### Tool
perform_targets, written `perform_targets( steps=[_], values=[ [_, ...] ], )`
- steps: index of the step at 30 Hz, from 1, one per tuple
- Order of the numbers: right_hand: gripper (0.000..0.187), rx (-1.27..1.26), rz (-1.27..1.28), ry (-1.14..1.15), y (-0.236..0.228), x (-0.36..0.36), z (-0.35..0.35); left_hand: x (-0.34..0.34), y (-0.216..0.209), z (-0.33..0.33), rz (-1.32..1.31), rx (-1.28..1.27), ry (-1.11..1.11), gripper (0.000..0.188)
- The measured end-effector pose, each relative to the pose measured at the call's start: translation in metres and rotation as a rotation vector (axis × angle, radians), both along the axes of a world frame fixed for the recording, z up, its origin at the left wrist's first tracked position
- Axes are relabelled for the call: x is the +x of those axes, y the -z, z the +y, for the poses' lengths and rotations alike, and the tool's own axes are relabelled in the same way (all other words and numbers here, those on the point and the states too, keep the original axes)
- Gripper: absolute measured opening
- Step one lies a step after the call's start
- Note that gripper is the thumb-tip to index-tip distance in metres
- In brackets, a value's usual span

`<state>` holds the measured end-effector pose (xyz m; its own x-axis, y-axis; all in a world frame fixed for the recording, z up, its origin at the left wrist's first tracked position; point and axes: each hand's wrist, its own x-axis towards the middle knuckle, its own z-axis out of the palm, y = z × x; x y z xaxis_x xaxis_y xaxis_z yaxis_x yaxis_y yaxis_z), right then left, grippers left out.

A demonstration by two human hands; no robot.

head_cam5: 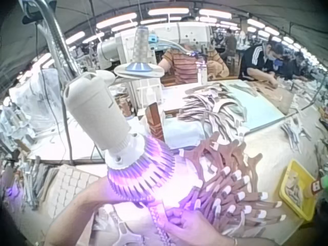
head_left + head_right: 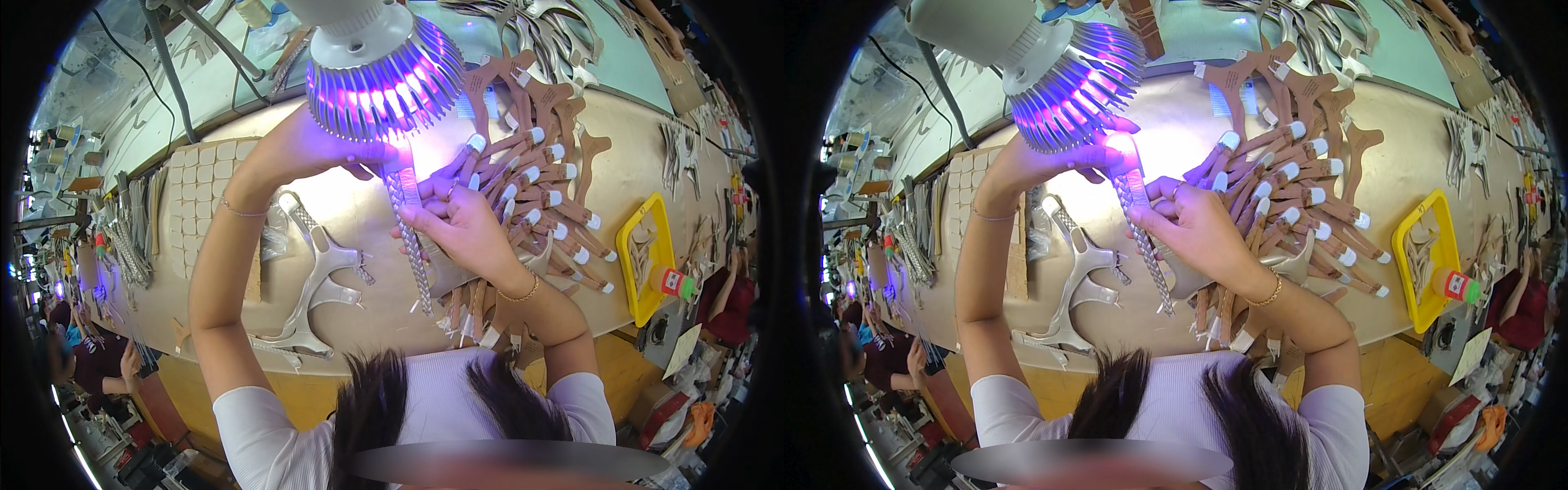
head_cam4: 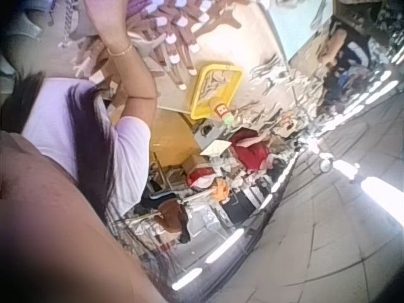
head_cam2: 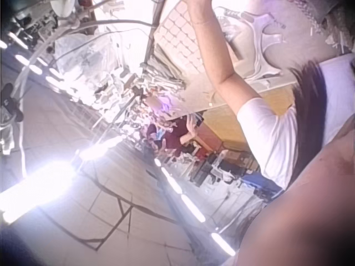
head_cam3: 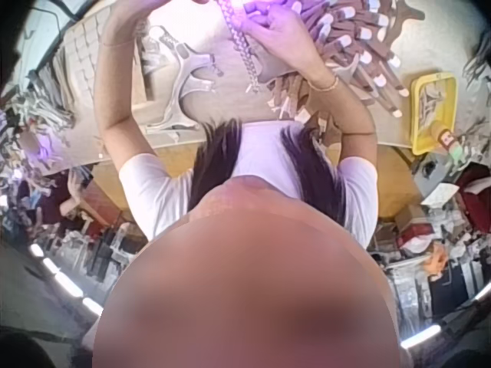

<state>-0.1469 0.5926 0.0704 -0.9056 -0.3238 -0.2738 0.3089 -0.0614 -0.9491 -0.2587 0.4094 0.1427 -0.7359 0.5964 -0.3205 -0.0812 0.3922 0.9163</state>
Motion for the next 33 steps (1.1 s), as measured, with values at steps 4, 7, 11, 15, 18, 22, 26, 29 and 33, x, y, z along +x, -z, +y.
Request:
perform_targets(
  steps=[4, 7, 11, 15, 18, 22, 26, 29, 33],
  values=[
    [0.028, 0.001, 0.007, -0.005, 0.0001, 0.0004, 0.0001, 0.0015, -0.0007, 0.0014, 0.01, 0.019, 0.005, 0.038],
    [0.028, 0.0, 0.0, -0.011, -0.0005, 0.0009, 0.0006, 0.0018, -0.0008, 0.0012, -0.006, 0.036, 0.012, 0.038],
    [0.027, 0.018, -0.001, -0.018, -0.0008, 0.0008, 0.0005, 0.0012, -0.001, 0.0011, -0.011, 0.026, 0.028, 0.037],
    [0.027, 0.013, 0.011, -0.007, -0.0009, 0.0008, -0.0002, 0.0015, 0.0005, 0.0004, -0.013, 0.042, 0.023, 0.035],
    [0.027, 0.01, -0.005, -0.012, -0.0011, 0.0006, 0.0003, 0.0016, 0.0028, -0.0005, -0.027, 0.074, 0.015, 0.034],
    [0.027, 0.006, -0.019, -0.014, -0.0002, 0.0003, 0.0006, 0.001, 0.0057, -0.0008, -0.01, 0.099, 0.016, 0.034],
    [0.027, 0.015, 0.001, -0.01, 0.0019, -0.0003, 0.0, 0.0001, 0.0064, -0.0004, -0.042, 0.088, 0.022, 0.034],
    [0.027, 0.004, 0.0, -0.006, 0.0024, 0.0004, 0.0001, 0.0011, 0.006, -0.0003, -0.036, 0.089, 0.019, 0.032],
    [0.027, -0.003, -0.009, -0.003, 0.0021, 0.0001, -0.0006, 0.0028, 0.0054, 0.0009, -0.011, 0.059, -0.002, 0.031]
  ],
)
